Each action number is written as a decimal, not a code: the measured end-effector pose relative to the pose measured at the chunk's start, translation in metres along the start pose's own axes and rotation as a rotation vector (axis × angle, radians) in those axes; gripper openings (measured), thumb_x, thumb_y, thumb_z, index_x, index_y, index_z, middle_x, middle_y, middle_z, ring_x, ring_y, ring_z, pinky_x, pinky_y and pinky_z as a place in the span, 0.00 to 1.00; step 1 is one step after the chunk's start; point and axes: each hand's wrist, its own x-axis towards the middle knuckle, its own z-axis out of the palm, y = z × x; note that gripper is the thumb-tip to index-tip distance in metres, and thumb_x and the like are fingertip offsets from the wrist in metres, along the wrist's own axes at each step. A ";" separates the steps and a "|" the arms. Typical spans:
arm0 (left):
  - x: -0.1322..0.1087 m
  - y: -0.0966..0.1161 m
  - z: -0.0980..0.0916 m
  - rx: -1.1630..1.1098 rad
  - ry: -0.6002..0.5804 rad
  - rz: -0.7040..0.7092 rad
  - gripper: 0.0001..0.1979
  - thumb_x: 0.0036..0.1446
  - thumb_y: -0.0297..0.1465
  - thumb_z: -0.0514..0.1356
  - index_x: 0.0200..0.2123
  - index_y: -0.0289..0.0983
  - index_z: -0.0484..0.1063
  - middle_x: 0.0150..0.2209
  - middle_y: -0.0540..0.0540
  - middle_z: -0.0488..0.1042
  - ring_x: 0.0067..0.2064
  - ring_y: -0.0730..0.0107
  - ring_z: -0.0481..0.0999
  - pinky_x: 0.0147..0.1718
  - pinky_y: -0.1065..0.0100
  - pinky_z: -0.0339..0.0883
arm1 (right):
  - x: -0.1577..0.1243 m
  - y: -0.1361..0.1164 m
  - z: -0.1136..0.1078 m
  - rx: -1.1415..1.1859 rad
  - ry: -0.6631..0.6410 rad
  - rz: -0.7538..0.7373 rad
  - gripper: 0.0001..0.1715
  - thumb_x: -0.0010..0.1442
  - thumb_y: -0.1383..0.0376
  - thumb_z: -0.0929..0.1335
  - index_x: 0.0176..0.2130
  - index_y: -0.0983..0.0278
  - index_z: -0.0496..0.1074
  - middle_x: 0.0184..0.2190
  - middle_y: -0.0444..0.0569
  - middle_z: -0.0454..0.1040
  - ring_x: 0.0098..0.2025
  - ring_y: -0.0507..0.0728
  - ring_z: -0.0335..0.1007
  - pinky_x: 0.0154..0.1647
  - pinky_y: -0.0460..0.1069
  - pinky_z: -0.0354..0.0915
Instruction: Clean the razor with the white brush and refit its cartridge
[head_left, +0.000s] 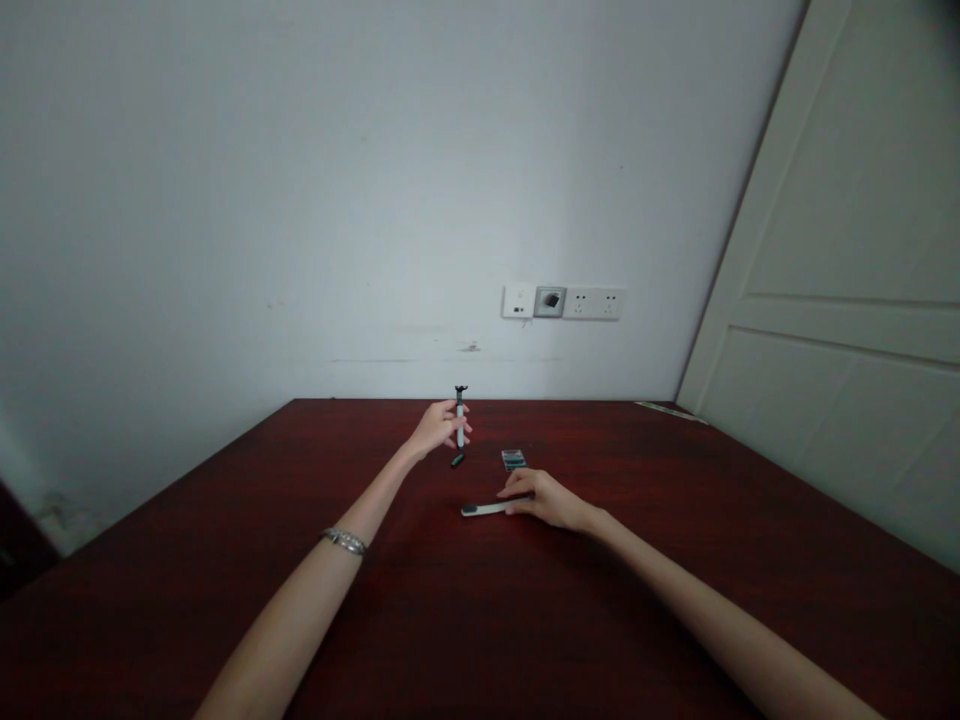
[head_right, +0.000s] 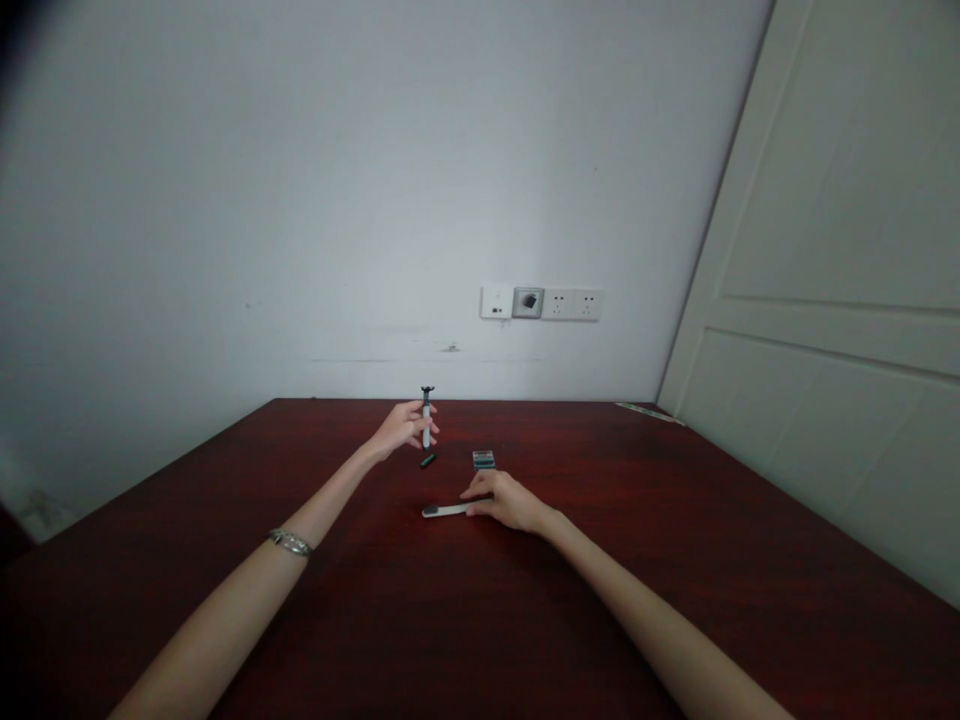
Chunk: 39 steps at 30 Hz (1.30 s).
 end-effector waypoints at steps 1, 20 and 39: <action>0.000 -0.001 0.000 -0.002 -0.003 0.003 0.11 0.54 0.28 0.55 0.42 0.34 0.63 0.31 0.43 0.75 0.26 0.68 0.77 0.19 0.74 0.66 | 0.001 0.001 -0.004 -0.006 0.019 -0.009 0.15 0.55 0.59 0.69 0.42 0.62 0.76 0.38 0.50 0.73 0.40 0.55 0.68 0.44 0.48 0.63; 0.001 -0.011 0.004 0.002 -0.042 -0.018 0.12 0.53 0.26 0.55 0.42 0.34 0.63 0.31 0.43 0.75 0.26 0.68 0.77 0.19 0.75 0.66 | 0.042 0.060 -0.030 -0.241 0.104 0.133 0.12 0.57 0.64 0.66 0.37 0.64 0.78 0.35 0.51 0.73 0.36 0.53 0.68 0.41 0.46 0.62; 0.001 -0.013 0.010 -0.002 -0.055 -0.034 0.12 0.53 0.27 0.56 0.42 0.34 0.63 0.30 0.43 0.75 0.26 0.68 0.77 0.19 0.75 0.66 | 0.041 0.054 -0.028 -0.339 0.066 0.241 0.10 0.57 0.64 0.66 0.33 0.61 0.78 0.36 0.48 0.73 0.36 0.53 0.68 0.36 0.44 0.59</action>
